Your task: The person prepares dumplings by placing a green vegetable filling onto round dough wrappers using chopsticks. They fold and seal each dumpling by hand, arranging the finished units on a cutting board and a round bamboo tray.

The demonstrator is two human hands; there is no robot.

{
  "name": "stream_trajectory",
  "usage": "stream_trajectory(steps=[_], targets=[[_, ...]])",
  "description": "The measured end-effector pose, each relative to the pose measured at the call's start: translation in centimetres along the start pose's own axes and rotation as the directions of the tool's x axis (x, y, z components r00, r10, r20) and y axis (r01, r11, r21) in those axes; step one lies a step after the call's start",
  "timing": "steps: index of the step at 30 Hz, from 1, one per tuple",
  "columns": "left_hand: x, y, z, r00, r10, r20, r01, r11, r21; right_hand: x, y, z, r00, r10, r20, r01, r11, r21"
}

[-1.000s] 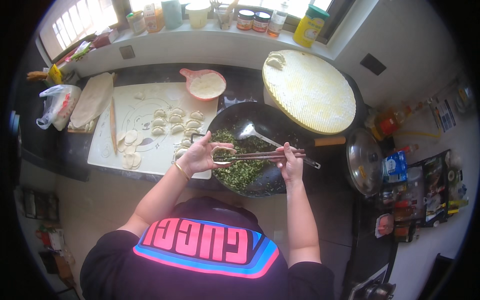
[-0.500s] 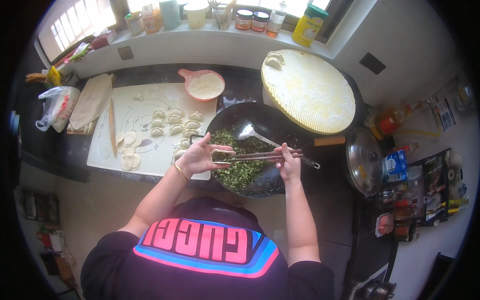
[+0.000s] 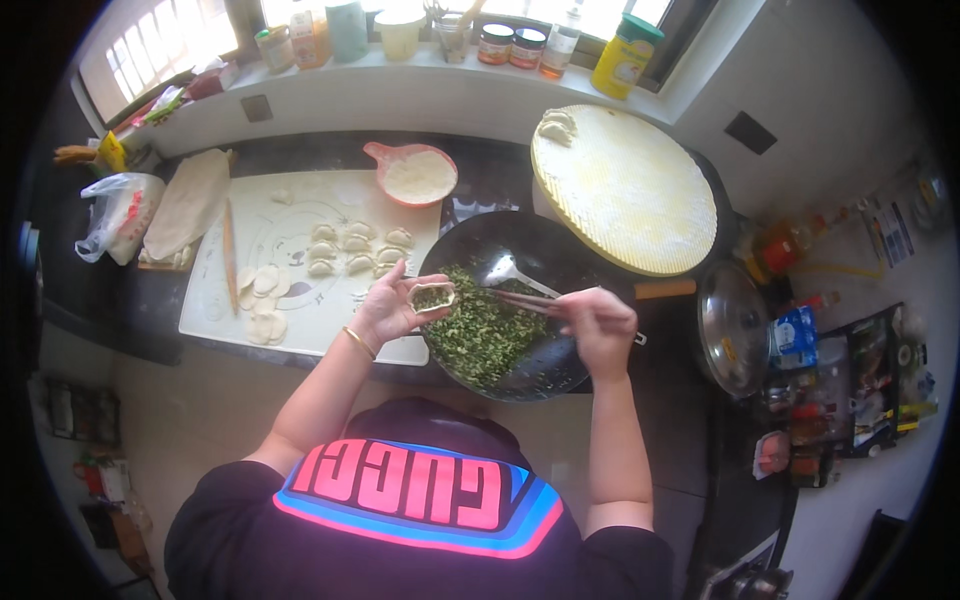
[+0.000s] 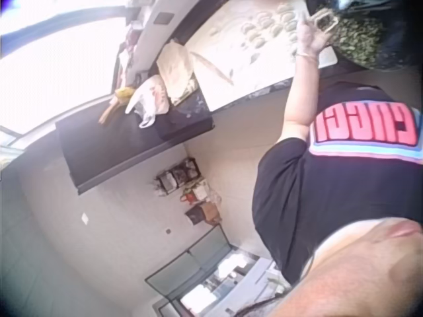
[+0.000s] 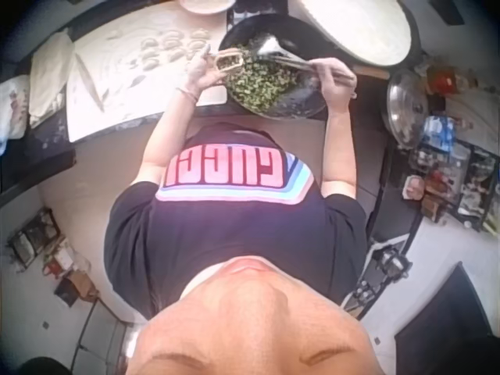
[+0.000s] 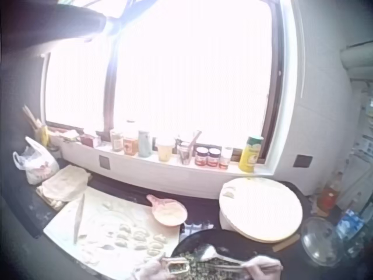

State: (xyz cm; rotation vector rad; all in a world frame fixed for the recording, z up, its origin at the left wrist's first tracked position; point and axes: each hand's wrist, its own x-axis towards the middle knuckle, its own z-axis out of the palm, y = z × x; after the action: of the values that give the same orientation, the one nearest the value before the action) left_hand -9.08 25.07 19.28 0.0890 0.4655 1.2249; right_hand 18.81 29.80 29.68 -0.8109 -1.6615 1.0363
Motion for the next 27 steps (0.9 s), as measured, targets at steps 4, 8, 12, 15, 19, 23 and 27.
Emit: stream_trajectory(steps=[4,8,12,15,19,23,27], targets=[[0.0,0.6,-0.3,1.000,0.014,0.025,-0.014,1.000,-0.020,-2.7,3.3,4.6,0.639,-0.339,0.691,0.729,0.553,-0.403],[-0.2,0.4,-0.1,0.992,-0.004,0.130,0.015,0.996,-0.088,-5.4,7.5,6.4,0.588,-0.067,0.806,0.714,0.511,-0.479],[-1.0,0.2,1.0,0.980,-0.022,0.199,0.031,0.998,-0.045,-4.4,5.4,6.4,0.722,-0.120,0.681,0.610,0.574,-0.546],[-1.2,-0.2,1.7,0.960,-0.069,0.273,0.090,0.994,-0.065,-2.3,1.5,7.6,0.903,-0.179,0.391,0.340,0.854,-0.394],[-1.3,-0.7,3.0,0.934,-0.127,0.335,0.127,0.992,0.022,-1.0,1.9,8.2,0.824,-0.394,0.408,0.548,0.740,-0.391],[-2.4,-0.9,4.0,0.925,-0.062,0.374,-0.125,0.881,0.456,-1.0,2.3,8.2,0.914,-0.286,0.288,0.377,0.860,-0.343],[-2.5,-1.1,5.0,0.951,-0.005,0.310,-0.247,0.595,0.765,-1.1,2.2,8.2,0.971,-0.114,0.208,0.171,0.943,-0.284]])
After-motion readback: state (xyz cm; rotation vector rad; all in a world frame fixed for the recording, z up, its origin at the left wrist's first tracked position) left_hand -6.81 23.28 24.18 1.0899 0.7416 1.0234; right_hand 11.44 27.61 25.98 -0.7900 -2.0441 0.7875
